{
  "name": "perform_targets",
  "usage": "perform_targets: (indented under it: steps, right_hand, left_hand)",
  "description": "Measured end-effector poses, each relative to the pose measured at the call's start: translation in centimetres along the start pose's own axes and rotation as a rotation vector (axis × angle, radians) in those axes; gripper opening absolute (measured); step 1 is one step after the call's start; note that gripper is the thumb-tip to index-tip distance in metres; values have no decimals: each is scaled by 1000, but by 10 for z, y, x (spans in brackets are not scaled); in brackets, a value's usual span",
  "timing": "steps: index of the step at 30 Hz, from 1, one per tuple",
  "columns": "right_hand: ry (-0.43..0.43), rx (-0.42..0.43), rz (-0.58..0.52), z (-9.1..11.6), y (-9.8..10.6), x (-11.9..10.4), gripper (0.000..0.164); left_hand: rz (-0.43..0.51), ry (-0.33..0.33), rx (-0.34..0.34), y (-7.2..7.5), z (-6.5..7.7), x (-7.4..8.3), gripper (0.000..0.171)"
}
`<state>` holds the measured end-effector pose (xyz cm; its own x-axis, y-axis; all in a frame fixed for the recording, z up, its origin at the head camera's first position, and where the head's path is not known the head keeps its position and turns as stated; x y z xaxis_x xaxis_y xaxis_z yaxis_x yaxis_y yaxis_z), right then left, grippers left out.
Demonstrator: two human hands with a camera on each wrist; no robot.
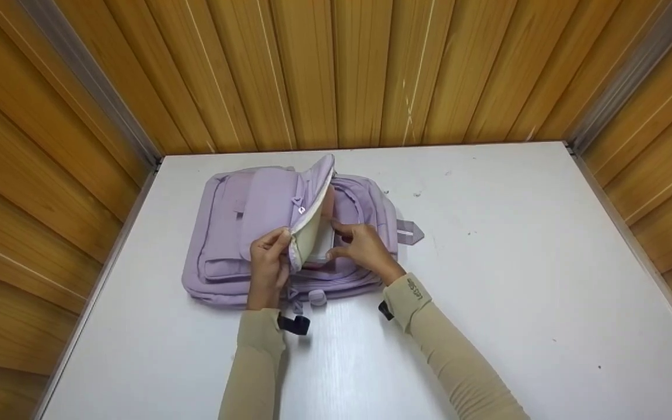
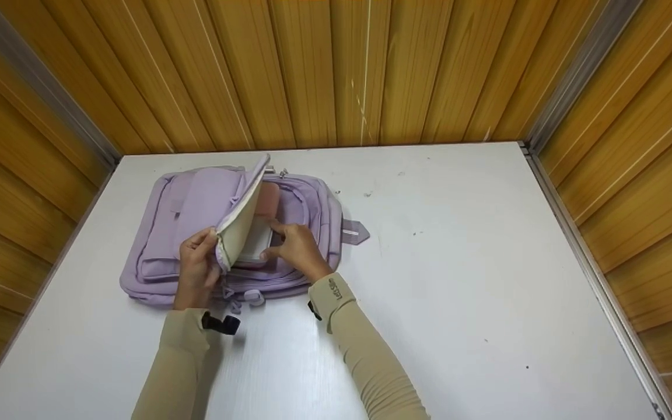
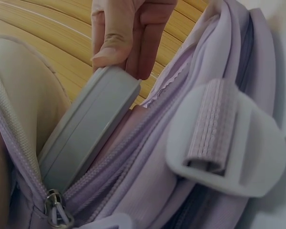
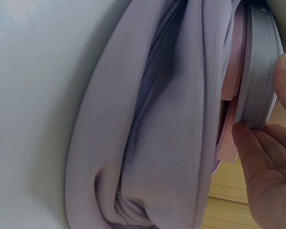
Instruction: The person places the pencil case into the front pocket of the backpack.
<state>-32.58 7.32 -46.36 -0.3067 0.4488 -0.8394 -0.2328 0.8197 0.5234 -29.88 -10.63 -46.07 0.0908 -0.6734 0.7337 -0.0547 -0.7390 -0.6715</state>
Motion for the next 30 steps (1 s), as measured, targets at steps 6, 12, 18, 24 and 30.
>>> perform_targets:
  steps: [6,12,18,24,30]
  right_hand:
    - [-15,8,-24,0,-5,0,74]
    - [-16,23,-39,-1,-9,-1,69]
    - [15,31,-42,1,-11,-3,69]
    - [5,-12,-37,2,-10,-5,71]
    - [0,-77,-6,5,-11,-6,71]
  left_hand:
    - [20,7,4,0,1,-1,6]
    - [16,15,9,1,1,-2,8]
    - [-3,15,13,1,1,-2,8]
    - [-32,-3,0,0,2,-1,10]
    - [-37,-12,14,1,2,0,9]
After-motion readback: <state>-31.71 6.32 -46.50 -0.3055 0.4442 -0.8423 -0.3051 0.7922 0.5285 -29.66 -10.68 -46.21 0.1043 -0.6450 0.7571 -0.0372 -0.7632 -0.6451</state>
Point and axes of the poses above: each hand's wrist, its own z-axis away from the middle knuckle, its own y-axis out of the back of the hand, x = y × z, the point moved 8 cm from there along -z, towards the middle knuckle, and after that the axes turned 7 degrees about y, right-handed, at the moved point
